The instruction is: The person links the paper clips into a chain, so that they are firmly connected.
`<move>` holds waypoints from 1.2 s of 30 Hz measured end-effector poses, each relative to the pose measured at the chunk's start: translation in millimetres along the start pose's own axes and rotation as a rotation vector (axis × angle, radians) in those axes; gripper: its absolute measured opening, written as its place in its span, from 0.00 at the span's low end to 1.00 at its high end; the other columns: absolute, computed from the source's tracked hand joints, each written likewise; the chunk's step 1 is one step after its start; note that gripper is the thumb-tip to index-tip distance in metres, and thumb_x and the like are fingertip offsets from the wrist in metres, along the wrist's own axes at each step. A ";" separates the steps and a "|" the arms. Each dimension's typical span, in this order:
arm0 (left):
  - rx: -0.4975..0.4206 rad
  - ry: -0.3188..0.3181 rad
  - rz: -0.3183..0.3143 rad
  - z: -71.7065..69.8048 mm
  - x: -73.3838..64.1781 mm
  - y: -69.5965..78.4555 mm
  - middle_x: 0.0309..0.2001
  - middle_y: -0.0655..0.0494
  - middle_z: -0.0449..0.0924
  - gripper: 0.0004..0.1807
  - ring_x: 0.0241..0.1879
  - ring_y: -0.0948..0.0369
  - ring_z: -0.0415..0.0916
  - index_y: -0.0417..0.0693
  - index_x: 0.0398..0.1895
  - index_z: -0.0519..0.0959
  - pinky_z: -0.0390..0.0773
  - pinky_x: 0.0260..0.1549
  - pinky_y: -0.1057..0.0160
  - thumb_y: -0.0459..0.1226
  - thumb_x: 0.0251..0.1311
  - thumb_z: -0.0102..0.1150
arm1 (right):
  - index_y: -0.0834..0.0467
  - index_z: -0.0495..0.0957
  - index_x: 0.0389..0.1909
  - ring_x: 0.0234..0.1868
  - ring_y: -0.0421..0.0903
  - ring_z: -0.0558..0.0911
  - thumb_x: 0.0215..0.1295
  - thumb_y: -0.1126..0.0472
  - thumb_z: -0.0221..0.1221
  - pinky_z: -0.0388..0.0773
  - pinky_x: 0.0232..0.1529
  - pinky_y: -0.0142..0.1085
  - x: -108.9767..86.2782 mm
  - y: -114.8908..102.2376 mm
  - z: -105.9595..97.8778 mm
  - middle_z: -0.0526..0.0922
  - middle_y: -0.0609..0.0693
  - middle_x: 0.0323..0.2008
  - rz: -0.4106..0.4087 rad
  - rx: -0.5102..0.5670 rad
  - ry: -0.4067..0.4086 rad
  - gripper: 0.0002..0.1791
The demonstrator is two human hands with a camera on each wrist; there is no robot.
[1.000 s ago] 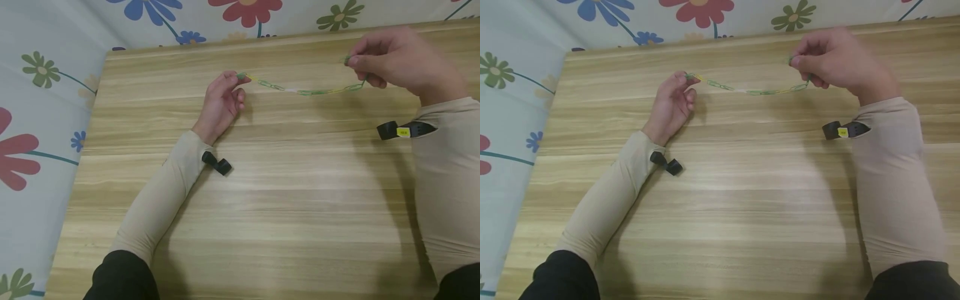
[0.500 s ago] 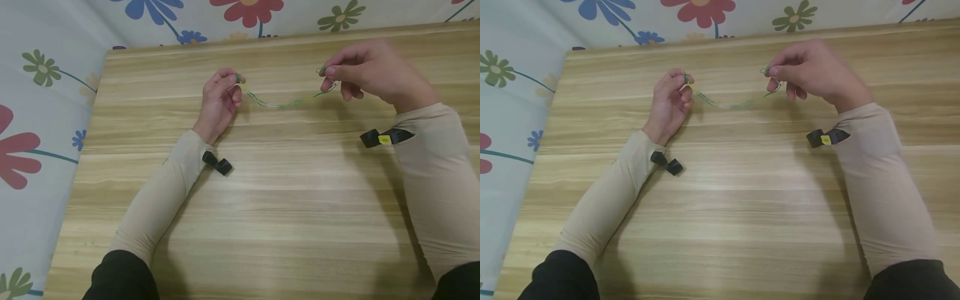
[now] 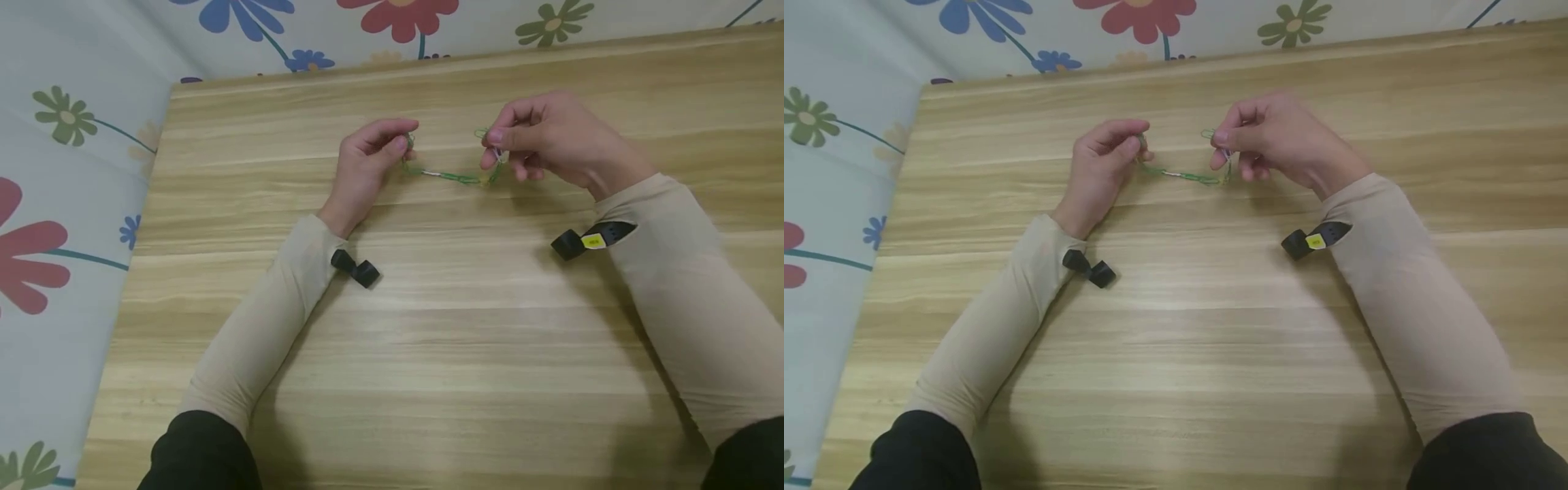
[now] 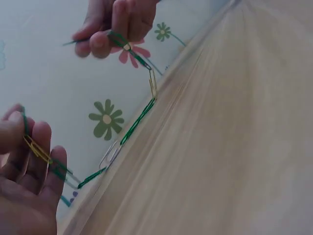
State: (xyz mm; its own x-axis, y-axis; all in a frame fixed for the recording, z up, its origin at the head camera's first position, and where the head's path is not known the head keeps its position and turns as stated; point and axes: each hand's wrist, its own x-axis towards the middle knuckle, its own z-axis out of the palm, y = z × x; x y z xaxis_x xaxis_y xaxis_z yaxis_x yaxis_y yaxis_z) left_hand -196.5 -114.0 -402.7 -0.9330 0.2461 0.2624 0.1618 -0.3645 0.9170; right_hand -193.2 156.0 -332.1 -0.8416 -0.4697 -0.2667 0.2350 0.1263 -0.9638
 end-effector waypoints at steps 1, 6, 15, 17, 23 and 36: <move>0.070 -0.022 0.018 2.2 -0.7 -0.8 0.40 0.47 0.81 0.12 0.38 0.56 0.78 0.30 0.48 0.82 0.80 0.45 0.60 0.19 0.68 0.53 | 0.68 0.79 0.35 0.14 0.44 0.75 0.71 0.65 0.61 0.67 0.11 0.31 2.0 2.0 2.5 0.87 0.60 0.32 0.016 0.047 -0.010 0.08; 0.327 -0.122 0.078 14.5 -4.0 -4.3 0.40 0.43 0.78 0.14 0.42 0.55 0.76 0.25 0.54 0.77 0.78 0.46 0.61 0.20 0.66 0.57 | 0.66 0.77 0.30 0.13 0.42 0.75 0.71 0.65 0.62 0.69 0.11 0.29 12.3 12.3 14.0 0.86 0.59 0.29 0.119 0.177 0.010 0.10; 0.491 -0.149 0.063 28.0 -10.3 -3.0 0.41 0.45 0.81 0.23 0.46 0.56 0.78 0.34 0.64 0.74 0.73 0.58 0.60 0.23 0.66 0.59 | 0.69 0.78 0.38 0.14 0.42 0.76 0.75 0.62 0.57 0.74 0.15 0.30 18.6 17.5 29.5 0.87 0.58 0.30 0.200 0.071 0.034 0.11; 0.517 -0.137 0.065 30.3 -10.9 -2.2 0.41 0.46 0.82 0.26 0.45 0.57 0.79 0.36 0.67 0.72 0.73 0.59 0.61 0.23 0.66 0.60 | 0.69 0.77 0.39 0.14 0.42 0.76 0.75 0.62 0.57 0.74 0.15 0.30 17.9 17.0 32.4 0.87 0.57 0.30 0.203 0.021 0.043 0.11; 0.586 -0.108 0.047 35.4 -12.9 1.8 0.42 0.47 0.85 0.29 0.45 0.60 0.80 0.40 0.70 0.71 0.74 0.56 0.64 0.24 0.66 0.61 | 0.70 0.75 0.38 0.13 0.42 0.75 0.74 0.62 0.58 0.74 0.14 0.31 14.6 14.0 39.7 0.86 0.56 0.27 0.193 -0.080 0.070 0.12; 0.616 -0.116 0.138 42.1 -15.7 6.3 0.52 0.41 0.80 0.35 0.42 0.56 0.79 0.42 0.76 0.63 0.77 0.51 0.63 0.22 0.66 0.59 | 0.69 0.74 0.33 0.13 0.44 0.76 0.73 0.61 0.58 0.74 0.13 0.32 11.7 11.1 42.3 0.84 0.57 0.25 0.074 -0.036 0.108 0.13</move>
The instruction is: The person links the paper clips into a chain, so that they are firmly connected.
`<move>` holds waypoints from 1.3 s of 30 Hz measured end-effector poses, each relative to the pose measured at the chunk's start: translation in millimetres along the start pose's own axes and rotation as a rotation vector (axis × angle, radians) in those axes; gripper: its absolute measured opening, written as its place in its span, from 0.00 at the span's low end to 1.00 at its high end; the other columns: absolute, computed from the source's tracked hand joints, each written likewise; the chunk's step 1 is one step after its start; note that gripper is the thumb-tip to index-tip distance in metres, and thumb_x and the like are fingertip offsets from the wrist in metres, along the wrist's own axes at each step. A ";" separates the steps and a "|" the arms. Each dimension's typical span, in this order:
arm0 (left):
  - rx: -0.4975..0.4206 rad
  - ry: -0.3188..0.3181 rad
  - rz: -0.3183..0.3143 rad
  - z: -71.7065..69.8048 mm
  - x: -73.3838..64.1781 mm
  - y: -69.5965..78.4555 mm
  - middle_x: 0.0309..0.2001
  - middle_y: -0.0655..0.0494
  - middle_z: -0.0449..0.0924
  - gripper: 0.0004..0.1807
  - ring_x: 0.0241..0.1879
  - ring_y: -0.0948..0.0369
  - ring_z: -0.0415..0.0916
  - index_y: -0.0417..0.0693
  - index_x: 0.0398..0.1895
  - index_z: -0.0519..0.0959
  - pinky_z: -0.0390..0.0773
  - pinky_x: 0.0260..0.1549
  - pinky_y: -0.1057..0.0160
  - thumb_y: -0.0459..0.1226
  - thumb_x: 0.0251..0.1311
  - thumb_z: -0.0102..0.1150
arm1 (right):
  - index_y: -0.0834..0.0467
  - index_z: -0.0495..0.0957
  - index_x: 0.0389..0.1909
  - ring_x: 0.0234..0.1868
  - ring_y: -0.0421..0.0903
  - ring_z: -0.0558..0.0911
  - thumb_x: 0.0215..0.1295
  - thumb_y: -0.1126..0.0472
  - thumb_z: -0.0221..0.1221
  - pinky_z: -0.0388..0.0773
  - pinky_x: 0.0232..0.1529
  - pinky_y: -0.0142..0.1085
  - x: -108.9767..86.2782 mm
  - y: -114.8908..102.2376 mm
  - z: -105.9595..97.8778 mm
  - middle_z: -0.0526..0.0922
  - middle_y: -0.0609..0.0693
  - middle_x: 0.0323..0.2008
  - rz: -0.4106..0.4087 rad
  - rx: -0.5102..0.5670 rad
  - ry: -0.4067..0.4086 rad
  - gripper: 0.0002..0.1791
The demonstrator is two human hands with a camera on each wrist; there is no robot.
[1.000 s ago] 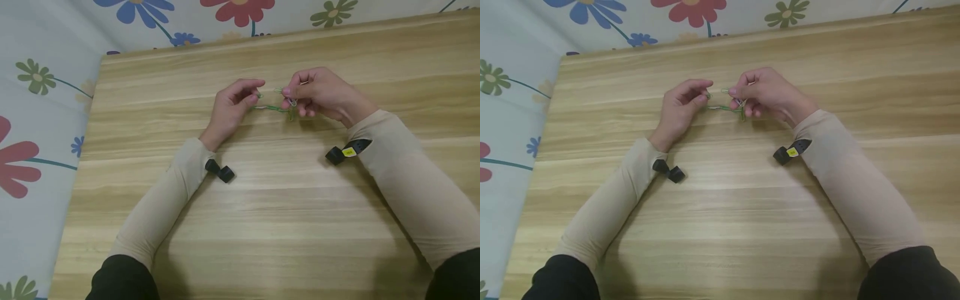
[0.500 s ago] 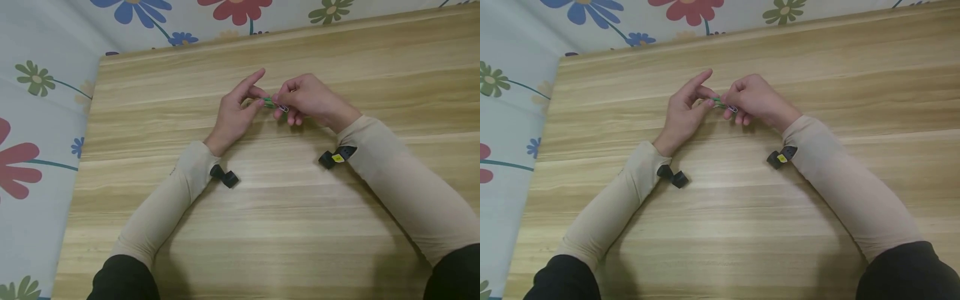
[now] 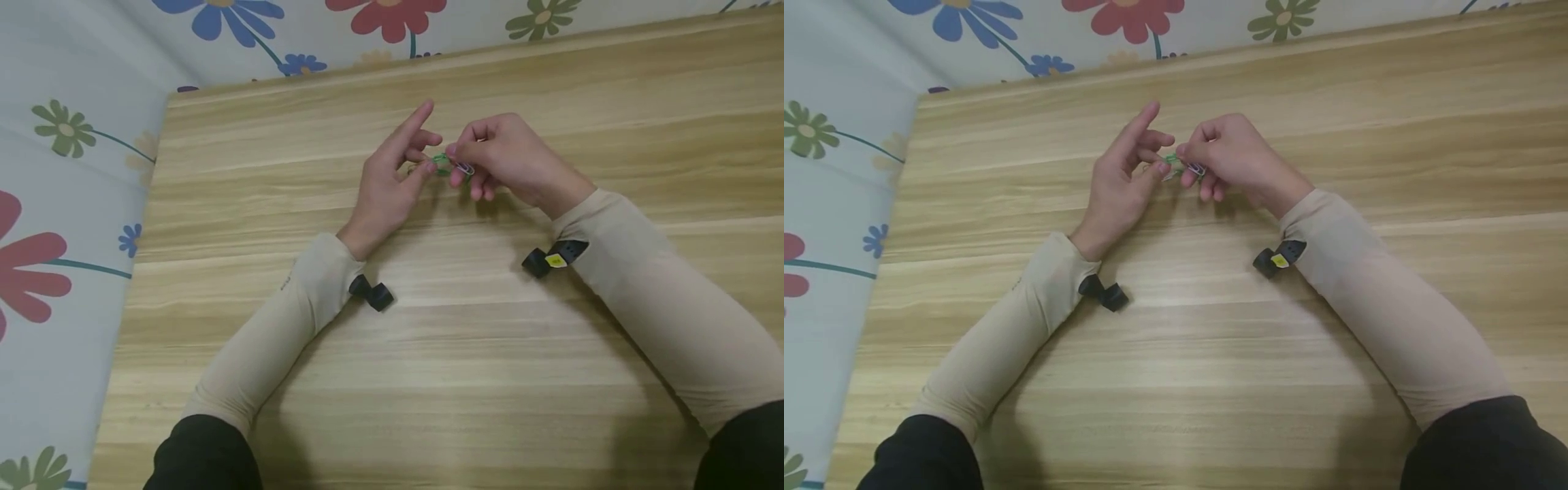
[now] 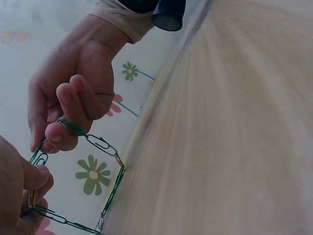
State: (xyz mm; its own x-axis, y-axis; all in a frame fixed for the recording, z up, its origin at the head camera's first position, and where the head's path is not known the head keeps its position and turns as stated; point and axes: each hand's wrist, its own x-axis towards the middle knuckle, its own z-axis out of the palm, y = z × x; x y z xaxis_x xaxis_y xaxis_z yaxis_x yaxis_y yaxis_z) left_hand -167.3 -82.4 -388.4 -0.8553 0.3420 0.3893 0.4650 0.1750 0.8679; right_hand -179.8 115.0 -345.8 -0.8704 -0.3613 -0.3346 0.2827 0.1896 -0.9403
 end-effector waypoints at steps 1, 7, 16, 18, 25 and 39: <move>0.005 -0.004 0.009 0.4 0.3 0.9 0.52 0.40 0.80 0.35 0.42 0.56 0.79 0.42 0.76 0.63 0.77 0.51 0.63 0.22 0.66 0.58 | 0.69 0.74 0.33 0.13 0.44 0.76 0.73 0.61 0.58 0.74 0.13 0.32 -0.7 -0.5 -0.1 0.84 0.57 0.25 -0.005 -0.001 0.003 0.13; 0.085 -0.020 0.081 0.6 2.2 5.8 0.52 0.43 0.77 0.34 0.44 0.58 0.77 0.40 0.75 0.64 0.77 0.51 0.64 0.21 0.65 0.58 | 0.69 0.75 0.32 0.13 0.44 0.77 0.72 0.61 0.59 0.76 0.13 0.33 -4.4 -5.4 0.4 0.84 0.56 0.23 -0.031 -0.084 0.051 0.13; 0.093 0.034 0.136 -7.8 4.5 14.0 0.46 0.44 0.78 0.28 0.45 0.55 0.78 0.36 0.69 0.70 0.79 0.52 0.62 0.20 0.65 0.58 | 0.68 0.74 0.29 0.12 0.44 0.74 0.69 0.62 0.60 0.73 0.13 0.33 -9.5 -17.5 -8.4 0.78 0.53 0.19 -0.040 -0.085 0.075 0.13; 0.092 0.018 0.100 -10.4 5.4 16.1 0.45 0.45 0.79 0.27 0.45 0.55 0.79 0.35 0.67 0.72 0.79 0.52 0.63 0.20 0.65 0.58 | 0.66 0.75 0.29 0.12 0.43 0.71 0.70 0.60 0.61 0.70 0.13 0.32 -10.4 -18.2 -11.7 0.76 0.52 0.18 -0.046 -0.094 0.054 0.13; 0.169 -0.025 -0.059 -22.5 9.2 24.3 0.42 0.53 0.81 0.18 0.35 0.63 0.75 0.41 0.61 0.79 0.76 0.38 0.66 0.27 0.69 0.59 | 0.63 0.79 0.39 0.14 0.44 0.68 0.72 0.55 0.62 0.66 0.13 0.34 -15.2 -18.2 -28.0 0.76 0.53 0.24 -0.046 -0.330 -0.060 0.13; -0.175 0.100 -0.284 -33.6 14.5 24.0 0.39 0.43 0.76 0.11 0.33 0.51 0.81 0.34 0.52 0.79 0.86 0.36 0.56 0.24 0.70 0.56 | 0.64 0.78 0.43 0.16 0.45 0.68 0.69 0.61 0.64 0.66 0.15 0.34 -15.3 -16.2 -54.5 0.77 0.55 0.30 0.002 -0.435 -0.166 0.10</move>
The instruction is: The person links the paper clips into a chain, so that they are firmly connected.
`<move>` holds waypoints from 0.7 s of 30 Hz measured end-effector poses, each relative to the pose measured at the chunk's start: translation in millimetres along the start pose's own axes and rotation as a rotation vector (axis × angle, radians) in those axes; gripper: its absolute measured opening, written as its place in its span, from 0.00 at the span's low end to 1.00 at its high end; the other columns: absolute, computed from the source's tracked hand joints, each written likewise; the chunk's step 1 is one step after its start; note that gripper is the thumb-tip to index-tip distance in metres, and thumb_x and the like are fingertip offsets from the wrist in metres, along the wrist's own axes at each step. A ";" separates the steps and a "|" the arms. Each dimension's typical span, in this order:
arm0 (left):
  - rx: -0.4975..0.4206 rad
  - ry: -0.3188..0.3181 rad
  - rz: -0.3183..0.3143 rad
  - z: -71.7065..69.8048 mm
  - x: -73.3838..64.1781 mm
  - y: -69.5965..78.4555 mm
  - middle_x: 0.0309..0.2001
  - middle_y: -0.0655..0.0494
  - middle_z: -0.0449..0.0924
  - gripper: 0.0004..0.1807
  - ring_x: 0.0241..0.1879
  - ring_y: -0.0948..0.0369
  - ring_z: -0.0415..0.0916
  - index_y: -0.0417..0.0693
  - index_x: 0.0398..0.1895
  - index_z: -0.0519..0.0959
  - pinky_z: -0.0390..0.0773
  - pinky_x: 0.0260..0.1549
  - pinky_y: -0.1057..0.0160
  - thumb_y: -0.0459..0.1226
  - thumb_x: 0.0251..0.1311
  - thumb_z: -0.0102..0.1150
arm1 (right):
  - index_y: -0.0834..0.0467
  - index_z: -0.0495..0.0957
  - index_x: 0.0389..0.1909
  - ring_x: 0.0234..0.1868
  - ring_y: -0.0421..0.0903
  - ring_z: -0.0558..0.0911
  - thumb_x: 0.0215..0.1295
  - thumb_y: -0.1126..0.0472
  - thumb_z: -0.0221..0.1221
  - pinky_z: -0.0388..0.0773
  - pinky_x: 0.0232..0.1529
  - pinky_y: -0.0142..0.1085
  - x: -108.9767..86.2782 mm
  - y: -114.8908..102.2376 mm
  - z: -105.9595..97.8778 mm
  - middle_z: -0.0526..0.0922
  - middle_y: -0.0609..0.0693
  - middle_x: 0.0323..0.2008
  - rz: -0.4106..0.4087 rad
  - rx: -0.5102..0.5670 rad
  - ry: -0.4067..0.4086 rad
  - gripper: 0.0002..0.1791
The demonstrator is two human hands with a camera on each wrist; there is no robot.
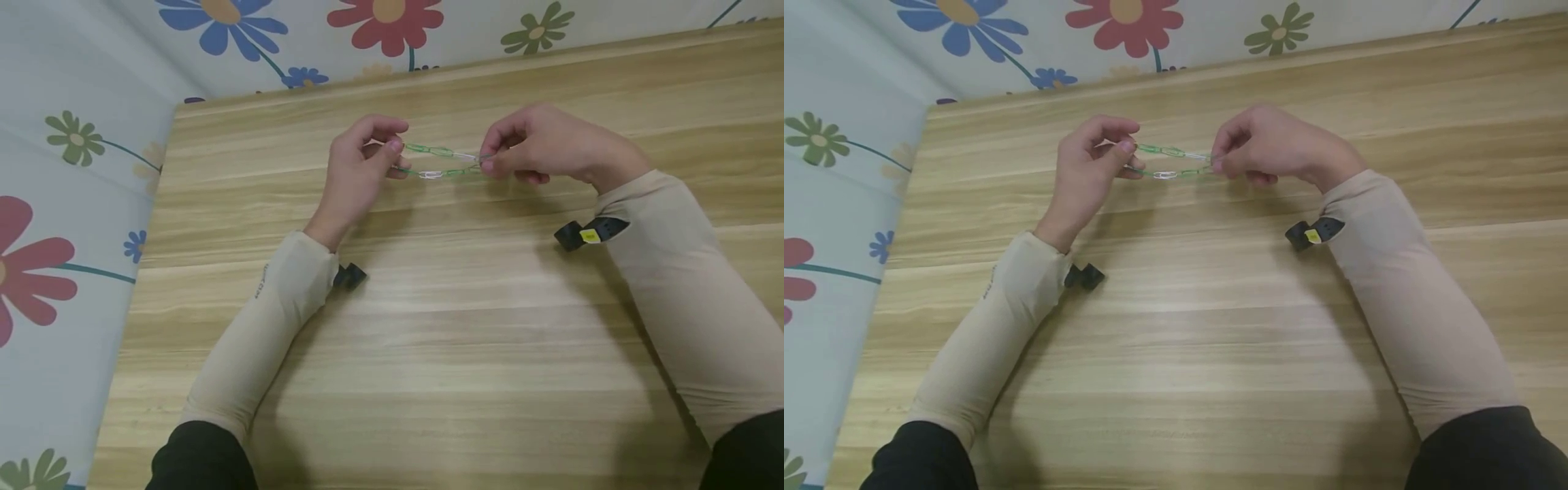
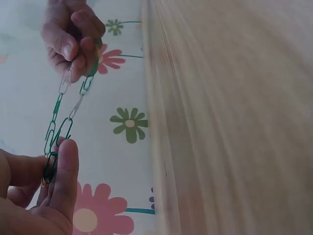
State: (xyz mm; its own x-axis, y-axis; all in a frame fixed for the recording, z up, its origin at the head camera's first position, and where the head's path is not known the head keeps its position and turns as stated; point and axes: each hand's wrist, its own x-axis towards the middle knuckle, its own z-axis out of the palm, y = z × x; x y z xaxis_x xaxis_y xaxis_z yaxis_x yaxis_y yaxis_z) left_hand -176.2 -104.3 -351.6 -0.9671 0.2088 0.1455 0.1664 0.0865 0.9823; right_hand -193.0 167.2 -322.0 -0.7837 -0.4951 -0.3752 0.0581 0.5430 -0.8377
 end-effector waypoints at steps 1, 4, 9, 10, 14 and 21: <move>-0.032 0.007 -0.015 -1.1 0.6 -0.8 0.38 0.44 0.75 0.10 0.33 0.52 0.83 0.33 0.52 0.78 0.86 0.36 0.55 0.24 0.70 0.55 | 0.64 0.78 0.43 0.16 0.46 0.68 0.69 0.61 0.64 0.66 0.16 0.35 -0.1 1.2 -1.0 0.77 0.54 0.30 -0.012 0.021 0.003 0.10; -0.120 0.034 -0.079 -4.1 3.2 -1.9 0.37 0.46 0.74 0.10 0.34 0.53 0.85 0.33 0.52 0.77 0.86 0.35 0.55 0.24 0.70 0.54 | 0.65 0.78 0.41 0.17 0.46 0.68 0.69 0.61 0.65 0.66 0.16 0.35 -0.6 4.8 -4.3 0.76 0.54 0.27 -0.048 0.114 0.019 0.10; -0.232 0.069 -0.170 -7.5 6.1 -3.1 0.36 0.46 0.74 0.09 0.38 0.51 0.85 0.37 0.51 0.78 0.87 0.34 0.56 0.24 0.71 0.54 | 0.66 0.79 0.41 0.19 0.44 0.68 0.69 0.66 0.64 0.65 0.16 0.34 -0.3 9.9 -8.6 0.75 0.52 0.23 -0.114 0.302 0.057 0.07; -0.240 0.077 -0.179 -8.2 6.4 -4.0 0.36 0.46 0.74 0.09 0.39 0.51 0.85 0.37 0.51 0.78 0.87 0.34 0.56 0.25 0.71 0.54 | 0.66 0.80 0.41 0.19 0.44 0.68 0.69 0.67 0.63 0.65 0.16 0.34 0.1 11.1 -9.4 0.75 0.52 0.23 -0.119 0.342 0.066 0.06; -0.258 0.092 -0.197 -10.4 7.1 -7.5 0.36 0.46 0.75 0.08 0.42 0.50 0.85 0.38 0.49 0.78 0.87 0.34 0.56 0.25 0.71 0.54 | 0.66 0.81 0.41 0.22 0.44 0.69 0.68 0.68 0.64 0.66 0.17 0.32 1.5 15.3 -10.6 0.77 0.52 0.28 -0.106 0.440 0.112 0.05; -0.193 0.128 -0.186 -12.3 9.5 -15.5 0.39 0.49 0.79 0.08 0.42 0.53 0.80 0.39 0.48 0.80 0.84 0.43 0.57 0.26 0.68 0.58 | 0.67 0.79 0.42 0.26 0.46 0.75 0.69 0.65 0.64 0.75 0.21 0.32 5.6 18.8 -8.9 0.80 0.54 0.35 -0.075 0.453 0.166 0.09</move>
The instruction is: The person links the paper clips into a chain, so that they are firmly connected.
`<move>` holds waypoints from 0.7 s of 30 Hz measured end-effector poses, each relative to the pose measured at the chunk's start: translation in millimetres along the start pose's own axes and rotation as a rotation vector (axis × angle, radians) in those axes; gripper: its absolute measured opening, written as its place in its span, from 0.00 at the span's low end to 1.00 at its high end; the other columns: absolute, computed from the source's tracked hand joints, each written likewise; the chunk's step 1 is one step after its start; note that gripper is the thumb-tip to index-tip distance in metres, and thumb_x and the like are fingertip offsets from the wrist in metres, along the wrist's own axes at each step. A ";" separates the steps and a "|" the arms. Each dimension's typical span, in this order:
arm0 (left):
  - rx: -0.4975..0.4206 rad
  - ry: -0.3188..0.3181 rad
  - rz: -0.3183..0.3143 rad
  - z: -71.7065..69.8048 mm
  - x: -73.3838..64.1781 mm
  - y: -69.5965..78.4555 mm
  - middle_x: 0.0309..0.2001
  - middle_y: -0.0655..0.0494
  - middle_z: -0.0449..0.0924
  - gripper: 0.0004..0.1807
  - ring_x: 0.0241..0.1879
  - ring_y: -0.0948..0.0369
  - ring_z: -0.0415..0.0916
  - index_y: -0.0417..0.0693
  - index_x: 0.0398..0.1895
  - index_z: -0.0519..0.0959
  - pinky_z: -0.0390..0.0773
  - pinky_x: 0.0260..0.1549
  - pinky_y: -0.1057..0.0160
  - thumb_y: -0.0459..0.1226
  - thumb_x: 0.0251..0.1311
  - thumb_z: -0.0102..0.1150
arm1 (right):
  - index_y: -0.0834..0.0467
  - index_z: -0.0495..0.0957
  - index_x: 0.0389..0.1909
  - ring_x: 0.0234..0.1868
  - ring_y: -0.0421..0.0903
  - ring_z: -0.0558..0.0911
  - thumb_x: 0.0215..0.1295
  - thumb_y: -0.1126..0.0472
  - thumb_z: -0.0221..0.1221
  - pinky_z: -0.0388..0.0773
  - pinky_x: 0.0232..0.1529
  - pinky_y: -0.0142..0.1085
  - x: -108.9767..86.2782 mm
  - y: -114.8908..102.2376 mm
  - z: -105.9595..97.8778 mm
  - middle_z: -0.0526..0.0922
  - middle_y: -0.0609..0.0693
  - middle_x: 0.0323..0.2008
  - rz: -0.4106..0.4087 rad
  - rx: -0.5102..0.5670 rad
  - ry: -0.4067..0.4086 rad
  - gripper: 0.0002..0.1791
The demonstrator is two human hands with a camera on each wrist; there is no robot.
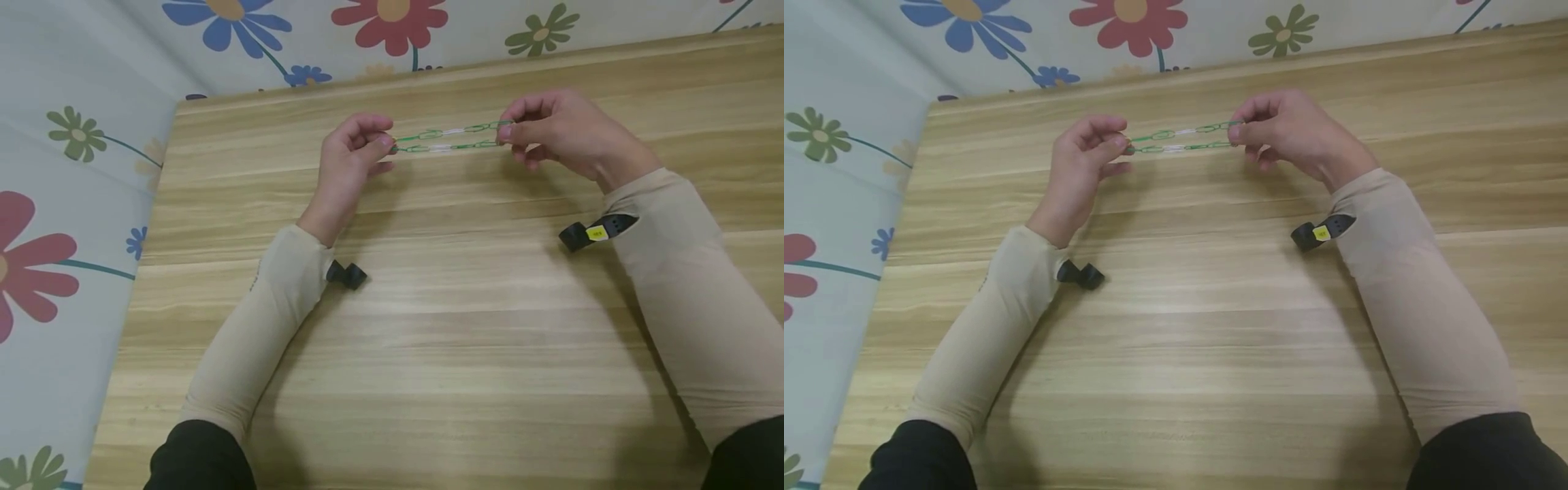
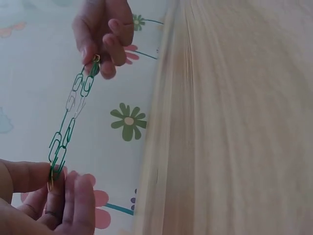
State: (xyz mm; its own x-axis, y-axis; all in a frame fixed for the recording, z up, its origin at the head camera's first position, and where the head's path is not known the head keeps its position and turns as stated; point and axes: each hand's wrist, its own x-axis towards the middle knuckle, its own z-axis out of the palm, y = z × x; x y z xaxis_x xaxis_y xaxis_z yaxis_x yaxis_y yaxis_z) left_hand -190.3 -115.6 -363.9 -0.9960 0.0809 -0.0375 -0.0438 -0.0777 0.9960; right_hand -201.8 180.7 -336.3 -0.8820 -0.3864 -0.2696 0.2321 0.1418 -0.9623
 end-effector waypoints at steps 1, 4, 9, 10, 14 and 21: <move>0.009 0.013 0.000 -0.2 0.3 -1.0 0.40 0.49 0.80 0.08 0.42 0.53 0.79 0.40 0.47 0.80 0.83 0.44 0.57 0.26 0.68 0.59 | 0.67 0.78 0.41 0.26 0.47 0.76 0.69 0.64 0.64 0.76 0.21 0.32 0.6 0.7 0.4 0.80 0.55 0.35 0.004 -0.005 0.001 0.09; 0.012 0.050 0.001 -0.7 0.9 -4.2 0.40 0.49 0.80 0.08 0.42 0.51 0.78 0.40 0.46 0.81 0.82 0.44 0.59 0.26 0.67 0.59 | 0.68 0.76 0.40 0.26 0.47 0.79 0.72 0.63 0.62 0.79 0.22 0.34 2.8 3.3 2.9 0.82 0.57 0.36 0.014 -0.065 -0.011 0.10; -0.065 0.078 -0.024 -0.3 0.5 -7.3 0.37 0.48 0.78 0.08 0.37 0.53 0.79 0.38 0.46 0.80 0.83 0.43 0.59 0.24 0.66 0.58 | 0.68 0.71 0.41 0.24 0.48 0.81 0.74 0.63 0.59 0.82 0.24 0.36 5.6 6.5 7.2 0.86 0.59 0.37 0.048 -0.123 -0.041 0.11; -0.077 0.072 -0.031 -0.4 0.5 -7.4 0.36 0.48 0.78 0.08 0.36 0.53 0.80 0.38 0.46 0.80 0.84 0.43 0.59 0.23 0.67 0.58 | 0.68 0.70 0.41 0.24 0.48 0.81 0.73 0.64 0.59 0.82 0.24 0.36 5.9 6.7 7.7 0.86 0.60 0.37 0.057 -0.111 -0.039 0.10; -0.060 0.019 -0.077 -0.7 0.4 -6.1 0.38 0.47 0.76 0.11 0.35 0.52 0.81 0.36 0.50 0.79 0.84 0.44 0.57 0.23 0.69 0.54 | 0.67 0.68 0.44 0.20 0.47 0.79 0.72 0.67 0.59 0.80 0.21 0.35 6.7 7.4 9.0 0.84 0.58 0.32 0.068 -0.071 -0.012 0.09; 0.034 -0.023 -0.183 -2.0 1.5 -3.8 0.55 0.44 0.74 0.16 0.43 0.50 0.82 0.33 0.58 0.77 0.83 0.48 0.58 0.24 0.71 0.48 | 0.67 0.74 0.41 0.19 0.46 0.78 0.72 0.68 0.59 0.78 0.18 0.35 9.9 9.9 13.0 0.81 0.56 0.29 0.074 -0.027 0.050 0.05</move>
State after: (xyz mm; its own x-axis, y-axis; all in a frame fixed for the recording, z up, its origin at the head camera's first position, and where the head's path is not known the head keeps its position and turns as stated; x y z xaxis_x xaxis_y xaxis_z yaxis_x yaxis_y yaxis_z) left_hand -191.8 -117.2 -367.9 -0.9696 0.1130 -0.2169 -0.2211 -0.0259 0.9749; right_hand -202.9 166.4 -349.0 -0.8825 -0.3280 -0.3371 0.2868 0.1926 -0.9384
